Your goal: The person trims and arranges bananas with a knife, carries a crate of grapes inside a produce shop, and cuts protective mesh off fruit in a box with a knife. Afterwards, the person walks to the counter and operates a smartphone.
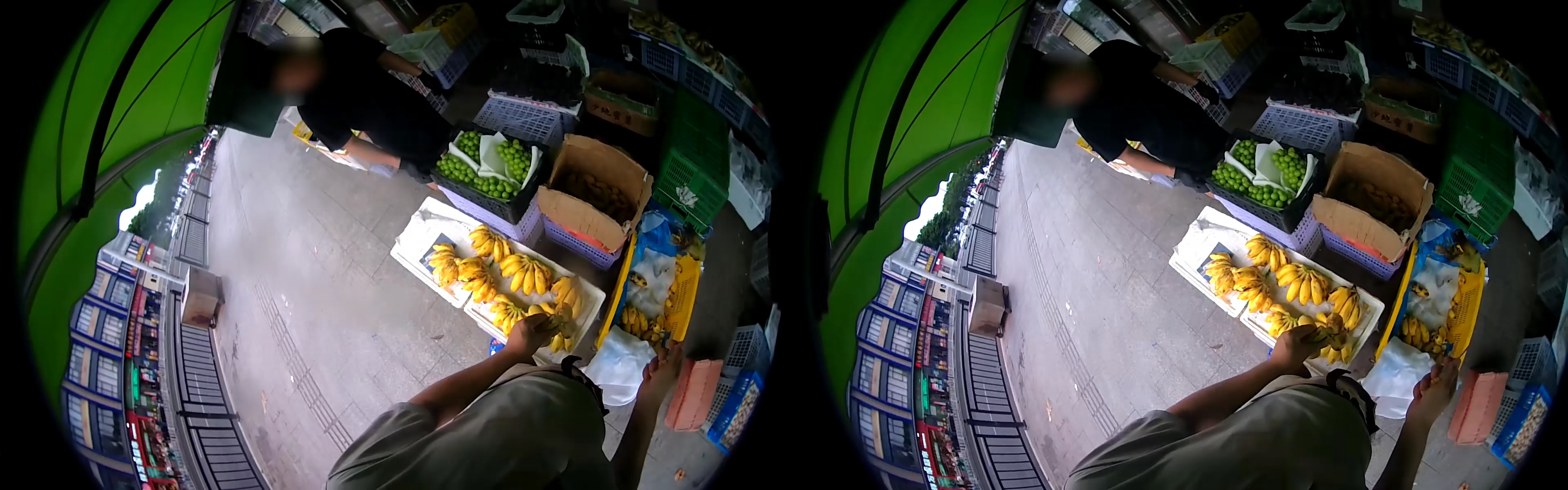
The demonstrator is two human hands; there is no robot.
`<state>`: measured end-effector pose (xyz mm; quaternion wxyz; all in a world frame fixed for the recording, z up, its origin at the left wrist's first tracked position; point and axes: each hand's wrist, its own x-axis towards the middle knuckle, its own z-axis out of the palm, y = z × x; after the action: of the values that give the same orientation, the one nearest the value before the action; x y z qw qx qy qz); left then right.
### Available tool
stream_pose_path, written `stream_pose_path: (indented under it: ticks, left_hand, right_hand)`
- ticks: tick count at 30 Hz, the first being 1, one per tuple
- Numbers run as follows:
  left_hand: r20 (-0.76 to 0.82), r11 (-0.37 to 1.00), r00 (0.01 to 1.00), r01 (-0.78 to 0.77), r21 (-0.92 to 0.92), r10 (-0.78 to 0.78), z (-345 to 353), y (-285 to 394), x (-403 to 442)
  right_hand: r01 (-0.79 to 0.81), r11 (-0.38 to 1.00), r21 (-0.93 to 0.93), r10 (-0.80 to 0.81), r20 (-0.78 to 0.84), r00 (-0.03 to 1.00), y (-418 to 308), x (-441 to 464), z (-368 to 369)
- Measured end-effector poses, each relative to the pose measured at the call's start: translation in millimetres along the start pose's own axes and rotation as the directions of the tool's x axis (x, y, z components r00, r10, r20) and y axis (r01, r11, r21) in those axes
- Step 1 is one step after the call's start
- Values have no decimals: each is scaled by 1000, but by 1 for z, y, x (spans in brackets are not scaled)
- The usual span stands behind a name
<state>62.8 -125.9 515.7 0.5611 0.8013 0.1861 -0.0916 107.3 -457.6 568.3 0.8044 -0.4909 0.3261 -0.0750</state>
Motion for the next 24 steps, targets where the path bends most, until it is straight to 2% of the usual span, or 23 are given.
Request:
stream_pose_path:
  ticks: [1, 3, 5, 7, 8, 9, 11, 12, 13, 15, 16, 18, 19, 21, 22, 24]
  left_hand:
    - [-28, 999, 999, -29, -32, 28, 0, -28, 4]
    - [-63, 999, 998, -24, 33, 26, -17, -35, -3]
    - [-191, 991, 980, 76, 106, -55, -32, -30, -19]
    - [-357, 1000, 934, 23, 7, -19, -34, -75, -20]
    - [-360, 990, 923, 139, -13, -135, -44, -72, -23]
    - [-423, 981, 887, 191, -24, -183, -52, -71, -30]
    - [-445, 944, 856, 324, 65, -263, -78, -75, -40]
    - [-490, 949, 823, 311, -38, -289, -85, -95, -44]
    - [-536, 948, 783, 288, -136, -315, -93, -116, -44]
    - [-530, 898, 751, 195, -394, -395, -118, -125, -47]
    - [-515, 865, 730, 209, -457, -449, -133, -126, -48]
    - [-498, 813, 708, 188, -552, -501, -163, -155, -45]
    - [-487, 800, 700, 204, -564, -522, -178, -173, -43]
    - [-455, 752, 729, 123, -648, -511, -213, -215, -29]
    - [-398, 738, 767, 142, -660, -503, -231, -246, -20]
    - [-376, 756, 779, 184, -628, -502, -269, -279, 19]
  right_hand:
    - [-3, 1000, -24, 4, 22, 1000, 11, 12, -19]
    - [90, 968, -235, -106, -57, 993, 32, 32, -51]
    - [-78, 969, -234, 41, -159, 986, 52, 35, -69]
    - [-276, 935, -224, 226, -226, 948, 75, 41, -90]
    - [-377, 891, -252, 315, -255, 914, 92, 49, -107]
    - [-439, 847, -298, 373, -255, 892, 109, 57, -124]
    - [-492, 740, -459, 406, -278, 871, 124, 51, -125]
    - [-490, 673, -554, 417, -263, 870, 131, 51, -128]
    - [-429, 642, -635, 422, -175, 890, 133, 50, -131]
    - [-283, 536, -796, 399, -57, 915, 137, 52, -135]
    - [-287, 506, -814, 401, -72, 913, 138, 52, -140]
    - [-152, 406, -901, 398, 24, 917, 142, 62, -154]
    - [-223, 384, -896, 408, -52, 911, 151, 68, -173]
    - [-318, 260, -912, 363, -213, 907, 155, 49, -182]
    - [-366, 239, -899, 360, -267, 894, 157, 34, -197]
    - [-518, 98, -850, 313, -468, 827, 166, -16, -196]
